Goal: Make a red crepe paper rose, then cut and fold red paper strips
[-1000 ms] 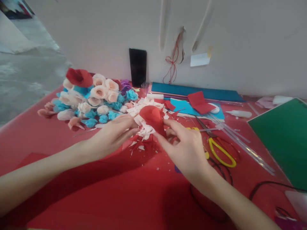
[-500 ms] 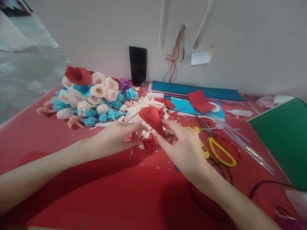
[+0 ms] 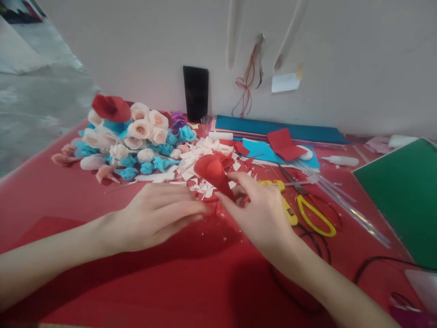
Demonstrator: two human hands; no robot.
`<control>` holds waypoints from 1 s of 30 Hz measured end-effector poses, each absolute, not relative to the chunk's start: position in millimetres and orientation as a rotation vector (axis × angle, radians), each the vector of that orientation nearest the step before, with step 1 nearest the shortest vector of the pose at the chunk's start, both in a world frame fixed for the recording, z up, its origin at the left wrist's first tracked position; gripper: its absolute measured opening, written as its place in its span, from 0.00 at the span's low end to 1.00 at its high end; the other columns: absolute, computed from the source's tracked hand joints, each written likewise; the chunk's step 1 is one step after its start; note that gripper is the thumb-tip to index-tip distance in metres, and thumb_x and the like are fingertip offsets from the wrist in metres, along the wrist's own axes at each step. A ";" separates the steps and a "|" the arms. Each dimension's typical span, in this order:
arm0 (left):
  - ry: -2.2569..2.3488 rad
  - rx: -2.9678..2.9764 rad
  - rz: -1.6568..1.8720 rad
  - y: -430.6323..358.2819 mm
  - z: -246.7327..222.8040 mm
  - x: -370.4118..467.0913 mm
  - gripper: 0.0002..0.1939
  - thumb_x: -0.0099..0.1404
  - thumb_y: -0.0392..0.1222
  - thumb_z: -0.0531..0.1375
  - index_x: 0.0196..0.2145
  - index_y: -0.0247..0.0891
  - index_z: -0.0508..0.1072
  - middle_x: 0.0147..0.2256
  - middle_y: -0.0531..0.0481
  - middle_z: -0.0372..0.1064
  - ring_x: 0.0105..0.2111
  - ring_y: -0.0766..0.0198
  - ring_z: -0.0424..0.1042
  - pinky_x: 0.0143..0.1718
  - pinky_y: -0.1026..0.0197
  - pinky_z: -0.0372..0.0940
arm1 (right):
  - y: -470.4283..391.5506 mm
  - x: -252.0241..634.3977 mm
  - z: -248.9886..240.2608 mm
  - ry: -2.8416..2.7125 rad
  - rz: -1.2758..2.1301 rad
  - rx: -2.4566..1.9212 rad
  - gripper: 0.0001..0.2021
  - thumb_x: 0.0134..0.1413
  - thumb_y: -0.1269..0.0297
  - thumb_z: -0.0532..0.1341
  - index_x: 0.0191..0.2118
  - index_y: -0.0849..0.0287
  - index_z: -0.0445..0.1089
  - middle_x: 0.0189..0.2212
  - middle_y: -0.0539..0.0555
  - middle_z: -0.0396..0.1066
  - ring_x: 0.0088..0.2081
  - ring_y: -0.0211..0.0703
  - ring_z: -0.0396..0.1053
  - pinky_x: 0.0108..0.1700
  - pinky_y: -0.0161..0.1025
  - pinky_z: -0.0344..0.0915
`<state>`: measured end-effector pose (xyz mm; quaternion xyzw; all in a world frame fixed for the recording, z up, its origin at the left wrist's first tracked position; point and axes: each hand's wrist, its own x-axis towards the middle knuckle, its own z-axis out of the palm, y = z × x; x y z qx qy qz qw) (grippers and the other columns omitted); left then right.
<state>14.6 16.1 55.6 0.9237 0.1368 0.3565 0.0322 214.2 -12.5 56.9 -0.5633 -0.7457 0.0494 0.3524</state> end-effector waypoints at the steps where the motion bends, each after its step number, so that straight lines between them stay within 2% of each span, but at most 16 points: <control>1: 0.434 2.859 1.205 16.0 56.7 14.3 0.07 0.66 0.32 0.53 0.37 0.36 0.70 0.33 0.50 0.73 0.33 0.67 0.71 0.34 0.65 0.66 | -13.4 213.2 57.3 -1.932 0.151 -1.450 0.10 0.49 0.62 0.61 0.37 0.61 0.69 0.20 0.48 0.69 0.17 0.33 0.62 0.21 0.31 0.63; 3: 0.471 2.894 1.382 17.1 58.7 13.0 0.09 0.64 0.30 0.54 0.40 0.38 0.70 0.38 0.49 0.73 0.37 0.65 0.70 0.38 0.62 0.66 | -16.0 210.7 58.3 -1.933 0.211 -1.433 0.09 0.49 0.63 0.61 0.37 0.60 0.68 0.19 0.47 0.68 0.17 0.32 0.61 0.21 0.30 0.62; 5: 0.521 2.934 1.462 19.2 60.0 11.8 0.08 0.62 0.31 0.57 0.38 0.38 0.71 0.37 0.50 0.74 0.36 0.64 0.69 0.40 0.58 0.65 | -18.8 208.0 58.6 -1.926 0.291 -1.428 0.08 0.48 0.64 0.61 0.36 0.60 0.67 0.18 0.45 0.66 0.15 0.30 0.58 0.20 0.28 0.60; 8: 0.659 2.977 1.409 22.3 59.5 11.6 0.06 0.60 0.33 0.60 0.37 0.38 0.72 0.35 0.52 0.75 0.35 0.63 0.68 0.40 0.56 0.62 | -21.6 204.3 57.0 -1.913 0.417 -1.421 0.08 0.48 0.66 0.60 0.36 0.58 0.65 0.17 0.43 0.65 0.15 0.29 0.56 0.19 0.27 0.58; 12: 0.718 2.945 1.374 23.5 56.3 13.6 0.06 0.59 0.38 0.63 0.36 0.38 0.71 0.33 0.53 0.74 0.35 0.63 0.68 0.42 0.55 0.58 | -22.1 201.3 54.9 -1.941 0.482 -1.421 0.08 0.48 0.69 0.60 0.37 0.58 0.64 0.16 0.42 0.64 0.16 0.28 0.58 0.20 0.25 0.58; 19: 0.750 2.782 1.325 18.9 56.7 16.1 0.04 0.61 0.37 0.62 0.35 0.38 0.71 0.31 0.54 0.74 0.34 0.65 0.68 0.41 0.55 0.56 | -26.0 199.2 54.0 -1.969 0.470 -1.500 0.09 0.48 0.69 0.59 0.39 0.57 0.65 0.17 0.42 0.67 0.17 0.28 0.60 0.21 0.26 0.58; 26: 0.738 2.712 1.324 18.0 57.9 16.4 0.05 0.60 0.33 0.62 0.35 0.38 0.71 0.32 0.55 0.74 0.34 0.66 0.65 0.41 0.55 0.56 | -27.0 199.0 53.7 -1.959 0.611 -1.421 0.09 0.50 0.68 0.58 0.40 0.57 0.63 0.21 0.45 0.70 0.17 0.29 0.61 0.20 0.27 0.57; 30: 0.722 2.722 1.334 18.4 59.5 16.1 0.05 0.60 0.31 0.61 0.33 0.39 0.72 0.29 0.56 0.73 0.35 0.64 0.65 0.47 0.51 0.56 | -26.8 198.2 55.3 -1.941 0.785 -1.399 0.08 0.52 0.68 0.54 0.40 0.58 0.62 0.21 0.46 0.70 0.18 0.30 0.63 0.20 0.28 0.57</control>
